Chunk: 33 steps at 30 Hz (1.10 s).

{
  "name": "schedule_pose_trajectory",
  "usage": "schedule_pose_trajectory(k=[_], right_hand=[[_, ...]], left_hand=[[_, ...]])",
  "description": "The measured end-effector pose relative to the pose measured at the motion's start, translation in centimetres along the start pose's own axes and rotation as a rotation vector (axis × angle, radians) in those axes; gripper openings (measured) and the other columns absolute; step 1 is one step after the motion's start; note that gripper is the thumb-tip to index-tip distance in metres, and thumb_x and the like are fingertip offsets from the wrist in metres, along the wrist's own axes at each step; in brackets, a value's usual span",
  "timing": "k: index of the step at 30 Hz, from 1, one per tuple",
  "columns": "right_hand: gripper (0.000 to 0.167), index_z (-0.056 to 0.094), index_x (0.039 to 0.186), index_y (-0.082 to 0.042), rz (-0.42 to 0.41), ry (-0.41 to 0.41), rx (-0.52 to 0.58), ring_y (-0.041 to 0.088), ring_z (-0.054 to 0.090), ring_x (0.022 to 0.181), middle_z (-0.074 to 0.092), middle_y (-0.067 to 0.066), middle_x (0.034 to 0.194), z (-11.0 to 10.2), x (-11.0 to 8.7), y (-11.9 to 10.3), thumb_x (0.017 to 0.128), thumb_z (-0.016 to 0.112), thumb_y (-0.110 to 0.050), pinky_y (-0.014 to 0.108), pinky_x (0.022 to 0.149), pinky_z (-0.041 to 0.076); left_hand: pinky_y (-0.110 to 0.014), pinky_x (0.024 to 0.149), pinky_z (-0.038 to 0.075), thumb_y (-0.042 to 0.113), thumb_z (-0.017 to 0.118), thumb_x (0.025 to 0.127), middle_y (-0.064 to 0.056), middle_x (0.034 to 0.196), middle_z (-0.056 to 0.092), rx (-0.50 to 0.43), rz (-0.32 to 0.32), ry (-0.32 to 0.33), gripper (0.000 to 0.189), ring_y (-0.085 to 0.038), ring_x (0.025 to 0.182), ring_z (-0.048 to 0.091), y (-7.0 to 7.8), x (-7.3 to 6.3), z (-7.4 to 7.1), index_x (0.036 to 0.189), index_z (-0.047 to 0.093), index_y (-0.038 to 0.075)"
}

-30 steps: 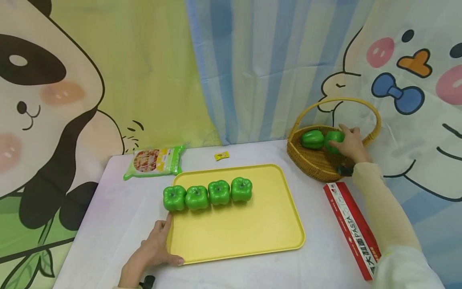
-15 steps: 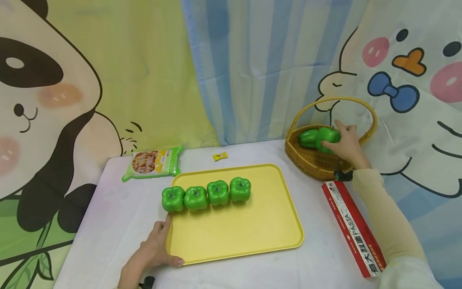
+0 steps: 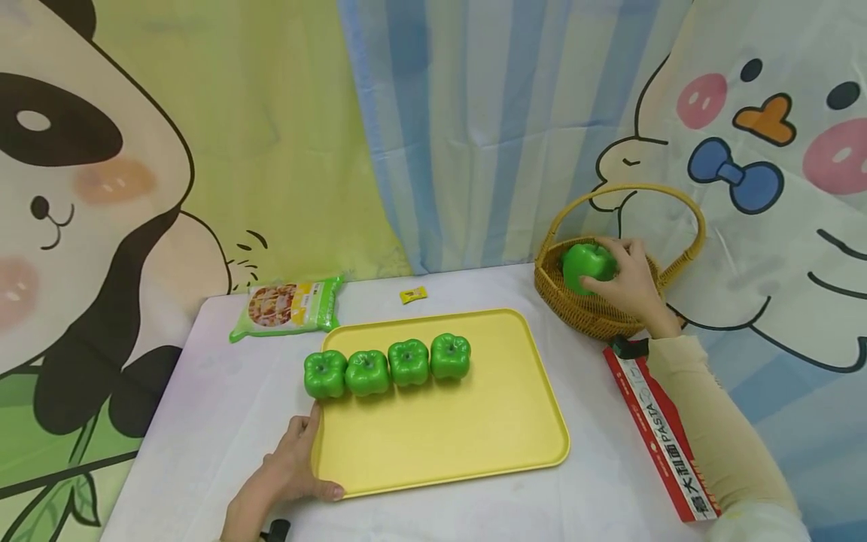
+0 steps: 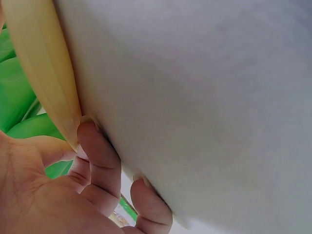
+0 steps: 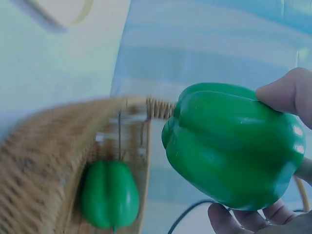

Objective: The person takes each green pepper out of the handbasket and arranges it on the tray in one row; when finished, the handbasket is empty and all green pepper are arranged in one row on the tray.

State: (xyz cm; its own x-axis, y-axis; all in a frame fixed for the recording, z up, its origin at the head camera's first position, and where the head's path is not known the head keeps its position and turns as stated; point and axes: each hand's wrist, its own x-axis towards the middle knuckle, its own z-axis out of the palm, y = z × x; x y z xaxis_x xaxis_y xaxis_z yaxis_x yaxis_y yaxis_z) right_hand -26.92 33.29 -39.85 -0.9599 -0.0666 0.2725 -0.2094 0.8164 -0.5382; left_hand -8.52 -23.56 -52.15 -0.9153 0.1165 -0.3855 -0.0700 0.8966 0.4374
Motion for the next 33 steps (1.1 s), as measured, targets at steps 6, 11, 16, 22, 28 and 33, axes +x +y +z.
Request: schedule_pose_trajectory(k=[6, 11, 16, 22, 28, 33], right_hand=[[0.072, 0.044, 0.147, -0.007, -0.105, -0.01, 0.033, 0.042, 0.045, 0.108, 0.035, 0.028, 0.129, 1.8, -0.8, -1.2, 0.085, 0.078, -0.021, 0.062, 0.086, 0.044], [0.072, 0.048, 0.143, -0.005, -0.21, -0.02, 0.05, 0.042, 0.049, 0.112, 0.04, 0.025, 0.131, 3.4, -1.4, -2.0, 0.08, 0.081, -0.018, 0.063, 0.091, 0.045], [0.072, 0.049, 0.14, -0.003, -0.277, -0.05, 0.102, 0.044, 0.049, 0.118, 0.041, 0.025, 0.133, 5.1, -2.3, -2.5, 0.078, 0.083, -0.011, 0.065, 0.095, 0.043], [0.071, 0.051, 0.139, -0.003, -0.337, -0.108, 0.138, 0.04, 0.049, 0.119, 0.042, 0.021, 0.134, 7.2, -3.3, -2.7, 0.077, 0.085, -0.009, 0.061, 0.095, 0.044], [0.07, 0.055, 0.137, -0.005, -0.392, -0.112, 0.162, 0.033, 0.053, 0.117, 0.046, 0.017, 0.136, 8.7, -4.0, -3.0, 0.075, 0.087, -0.007, 0.055, 0.091, 0.051], [0.07, 0.055, 0.137, -0.005, -0.428, -0.113, 0.193, 0.033, 0.056, 0.116, 0.048, 0.018, 0.135, 9.8, -4.6, -3.3, 0.075, 0.086, -0.004, 0.05, 0.08, 0.059]], left_hand=[[-0.078, 0.088, 0.042, 0.064, 0.093, 0.044, -0.023, 0.144, 0.038, 0.004, 0.005, 0.003, 0.16, -0.042, 0.13, 0.05, -0.2, 0.0, 0.2, 0.161, 0.002, 0.004], [-0.079, 0.087, 0.041, 0.064, 0.093, 0.044, -0.023, 0.143, 0.038, 0.002, 0.007, 0.003, 0.161, -0.041, 0.13, 0.05, -0.3, 0.0, 0.3, 0.162, 0.0, 0.005], [-0.081, 0.089, 0.039, 0.065, 0.093, 0.044, -0.021, 0.142, 0.039, -0.01, 0.007, 0.007, 0.162, -0.039, 0.129, 0.05, -0.3, 0.1, 0.4, 0.162, -0.001, 0.006], [-0.079, 0.088, 0.041, 0.064, 0.093, 0.045, -0.022, 0.142, 0.039, -0.012, 0.004, -0.004, 0.161, -0.039, 0.129, 0.05, -0.3, 0.1, 0.4, 0.162, -0.001, 0.006], [-0.08, 0.088, 0.04, 0.066, 0.092, 0.043, -0.021, 0.142, 0.039, -0.005, 0.0, 0.004, 0.162, -0.037, 0.127, 0.051, -0.3, 0.2, 0.4, 0.162, 0.0, 0.007], [-0.08, 0.087, 0.04, 0.066, 0.093, 0.042, -0.022, 0.142, 0.04, 0.002, 0.009, 0.013, 0.162, -0.037, 0.126, 0.052, -0.3, 0.2, 0.3, 0.162, 0.001, 0.006]])
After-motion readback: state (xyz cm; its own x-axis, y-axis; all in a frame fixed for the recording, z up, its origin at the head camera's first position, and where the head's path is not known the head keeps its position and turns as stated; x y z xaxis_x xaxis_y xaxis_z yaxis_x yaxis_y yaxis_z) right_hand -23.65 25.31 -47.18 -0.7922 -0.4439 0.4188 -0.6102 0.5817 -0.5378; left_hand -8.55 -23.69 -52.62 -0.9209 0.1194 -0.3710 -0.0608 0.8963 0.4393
